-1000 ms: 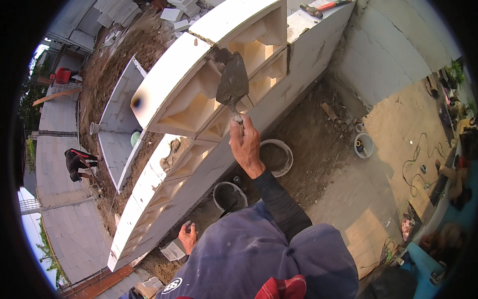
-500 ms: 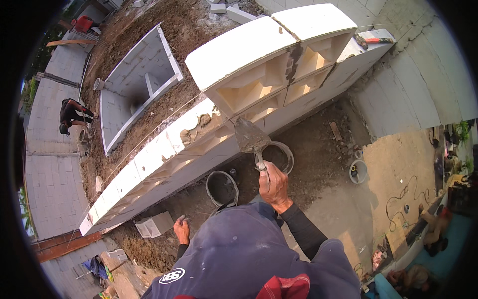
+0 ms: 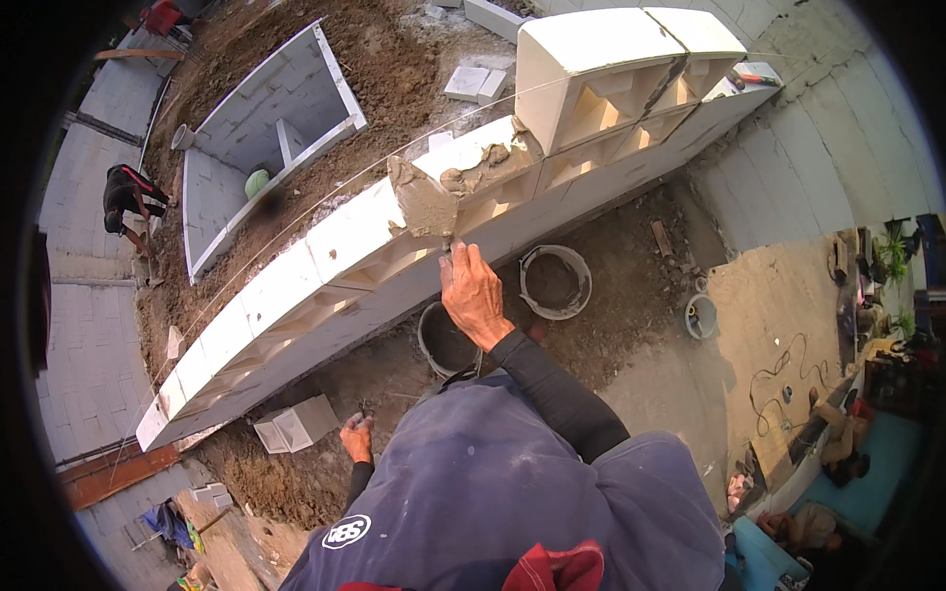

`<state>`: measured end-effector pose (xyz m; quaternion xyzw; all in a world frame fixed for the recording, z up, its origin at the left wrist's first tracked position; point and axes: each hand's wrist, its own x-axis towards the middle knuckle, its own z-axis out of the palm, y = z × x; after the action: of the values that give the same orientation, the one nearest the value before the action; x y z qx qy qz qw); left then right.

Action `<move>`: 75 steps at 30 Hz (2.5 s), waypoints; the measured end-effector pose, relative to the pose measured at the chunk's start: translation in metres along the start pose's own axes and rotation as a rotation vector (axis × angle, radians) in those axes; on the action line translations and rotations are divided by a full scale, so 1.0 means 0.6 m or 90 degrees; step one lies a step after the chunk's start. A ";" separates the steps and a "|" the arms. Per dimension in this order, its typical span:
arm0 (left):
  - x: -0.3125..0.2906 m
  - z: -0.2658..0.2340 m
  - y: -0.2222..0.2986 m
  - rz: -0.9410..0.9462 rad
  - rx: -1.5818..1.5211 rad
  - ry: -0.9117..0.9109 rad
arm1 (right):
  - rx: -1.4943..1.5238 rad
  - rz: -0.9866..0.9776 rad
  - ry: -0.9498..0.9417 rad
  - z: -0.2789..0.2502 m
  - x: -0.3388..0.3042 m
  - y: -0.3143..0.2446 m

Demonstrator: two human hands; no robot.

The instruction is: The person constructs a decorative masonry wall by applying mortar to the top of existing blocks using a trowel and then positioning a new decorative block on top of the mortar. The person continues to fill the gaps between the blocks with mortar using the trowel.

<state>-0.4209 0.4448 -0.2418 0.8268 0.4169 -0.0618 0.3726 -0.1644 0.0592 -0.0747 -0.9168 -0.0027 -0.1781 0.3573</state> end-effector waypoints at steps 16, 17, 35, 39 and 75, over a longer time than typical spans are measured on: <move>0.142 -0.006 -0.128 0.000 -0.075 -0.145 | 0.448 0.260 -0.238 -0.142 -0.093 -0.065; 0.157 -0.003 -0.115 0.007 -0.072 -0.141 | 0.538 0.247 -0.244 -0.128 -0.058 -0.072; 0.069 -0.023 -0.058 -0.060 -0.206 -0.164 | 0.137 0.105 -0.180 -0.145 -0.139 0.032; 0.066 -0.041 -0.045 -0.026 -0.025 -0.144 | 0.171 0.003 -0.103 -0.133 -0.119 0.090; 0.012 0.046 0.354 0.065 -0.089 -0.270 | 0.656 0.423 0.217 -0.173 0.105 0.296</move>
<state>-0.2545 0.3512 -0.1447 0.7877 0.2903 -0.1862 0.5105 -0.1157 -0.1485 -0.0996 -0.5378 0.2533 -0.1774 0.7843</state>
